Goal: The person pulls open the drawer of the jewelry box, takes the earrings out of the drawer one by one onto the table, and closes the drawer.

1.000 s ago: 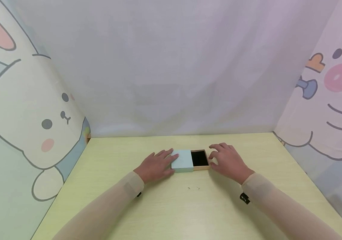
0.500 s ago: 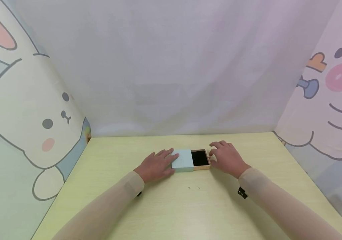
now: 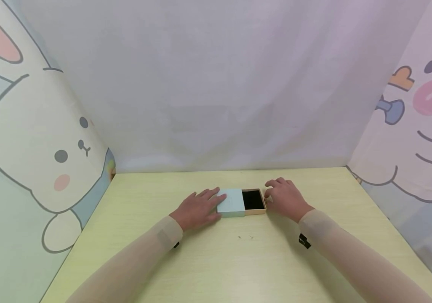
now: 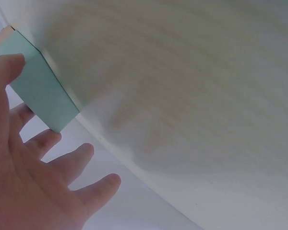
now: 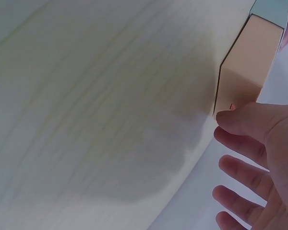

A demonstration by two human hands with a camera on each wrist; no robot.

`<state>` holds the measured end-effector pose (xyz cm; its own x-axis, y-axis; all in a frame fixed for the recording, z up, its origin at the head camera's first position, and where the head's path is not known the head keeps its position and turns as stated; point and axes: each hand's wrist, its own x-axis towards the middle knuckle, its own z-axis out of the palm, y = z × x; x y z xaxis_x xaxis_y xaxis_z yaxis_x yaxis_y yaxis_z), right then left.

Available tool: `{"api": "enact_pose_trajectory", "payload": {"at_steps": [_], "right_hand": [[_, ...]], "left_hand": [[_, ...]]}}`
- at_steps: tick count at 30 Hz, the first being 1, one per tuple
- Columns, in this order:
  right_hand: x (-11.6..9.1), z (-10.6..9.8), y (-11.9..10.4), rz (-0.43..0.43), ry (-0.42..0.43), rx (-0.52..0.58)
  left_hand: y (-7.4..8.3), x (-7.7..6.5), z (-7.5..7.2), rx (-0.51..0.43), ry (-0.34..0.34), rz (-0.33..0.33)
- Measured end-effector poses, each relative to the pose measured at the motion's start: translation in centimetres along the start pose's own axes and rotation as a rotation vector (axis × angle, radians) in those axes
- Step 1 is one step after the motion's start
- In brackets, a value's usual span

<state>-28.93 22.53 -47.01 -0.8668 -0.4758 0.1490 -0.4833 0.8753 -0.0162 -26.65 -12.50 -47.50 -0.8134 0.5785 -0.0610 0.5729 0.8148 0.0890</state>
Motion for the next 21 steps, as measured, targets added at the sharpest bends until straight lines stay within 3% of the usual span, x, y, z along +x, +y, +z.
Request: {"api": "enact_pose_trajectory", "payload": {"at_steps": [21], "right_hand": [[0.24,0.77,0.27,-0.058,0.033,-0.025]], "left_hand": [[0.01,0.15,0.33,0.010,0.006,0.000]]}}
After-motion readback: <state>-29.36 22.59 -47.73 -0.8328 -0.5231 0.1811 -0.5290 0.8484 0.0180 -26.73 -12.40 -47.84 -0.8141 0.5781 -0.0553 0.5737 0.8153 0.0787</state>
